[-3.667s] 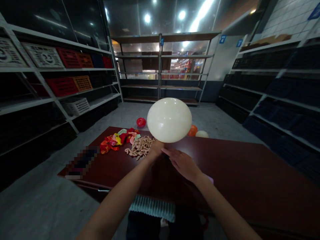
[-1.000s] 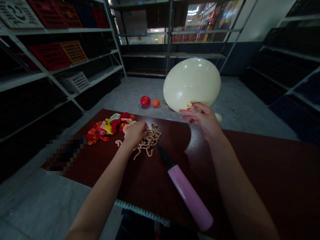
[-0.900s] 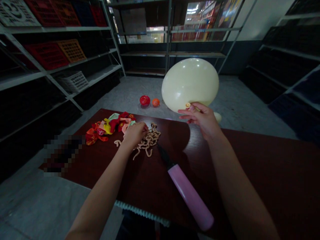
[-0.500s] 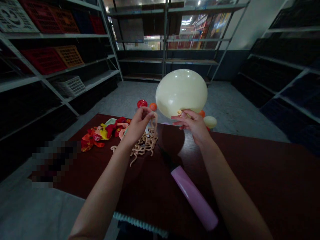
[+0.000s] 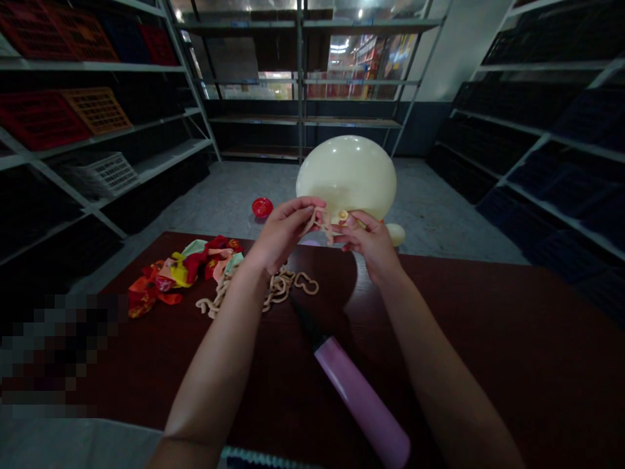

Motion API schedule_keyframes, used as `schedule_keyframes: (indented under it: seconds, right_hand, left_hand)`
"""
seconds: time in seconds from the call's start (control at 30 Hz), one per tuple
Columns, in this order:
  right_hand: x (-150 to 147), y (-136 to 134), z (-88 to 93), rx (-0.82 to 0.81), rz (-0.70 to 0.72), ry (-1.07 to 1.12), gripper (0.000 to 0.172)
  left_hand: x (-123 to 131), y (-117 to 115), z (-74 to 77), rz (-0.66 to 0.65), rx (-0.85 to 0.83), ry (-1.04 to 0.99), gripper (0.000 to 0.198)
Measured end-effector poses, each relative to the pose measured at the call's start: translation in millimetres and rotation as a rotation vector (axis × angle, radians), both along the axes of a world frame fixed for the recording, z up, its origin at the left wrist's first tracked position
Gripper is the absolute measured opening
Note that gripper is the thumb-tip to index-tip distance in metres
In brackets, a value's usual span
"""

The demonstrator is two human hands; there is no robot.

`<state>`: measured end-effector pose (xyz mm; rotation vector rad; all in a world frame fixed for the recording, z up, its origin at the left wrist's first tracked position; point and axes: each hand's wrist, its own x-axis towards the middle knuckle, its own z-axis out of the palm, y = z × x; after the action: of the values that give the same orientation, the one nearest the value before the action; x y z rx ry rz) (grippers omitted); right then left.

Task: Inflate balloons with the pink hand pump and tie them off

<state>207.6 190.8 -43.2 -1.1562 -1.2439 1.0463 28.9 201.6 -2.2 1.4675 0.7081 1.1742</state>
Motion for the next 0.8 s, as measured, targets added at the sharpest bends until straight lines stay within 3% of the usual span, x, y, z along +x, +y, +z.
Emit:
schedule_keyframes:
  seconds: [0.17, 0.37, 0.57, 0.8]
  right_hand:
    - [-5, -1, -1.6, -0.002, 0.018, 0.045, 0.038]
    - [-8, -6, 4.9, -0.004, 0.018, 0.083, 0.032]
    - [-8, -7, 8.7, 0.005, 0.001, 0.12, 0.032]
    - [-8, -6, 7.7, -0.021, -0.01, 0.127, 0.031]
  left_hand:
    - [-7, -1, 4.3, -0.06, -0.099, -0.053, 0.021]
    - [-1, 5, -3.9, -0.075, -0.127, -0.071, 0.016]
    - [1, 8, -4.0, 0.108, 0.083, 0.007, 0.019]
    - [-14, 5, 1.0, 0.049, 0.383, 0.204, 0.025]
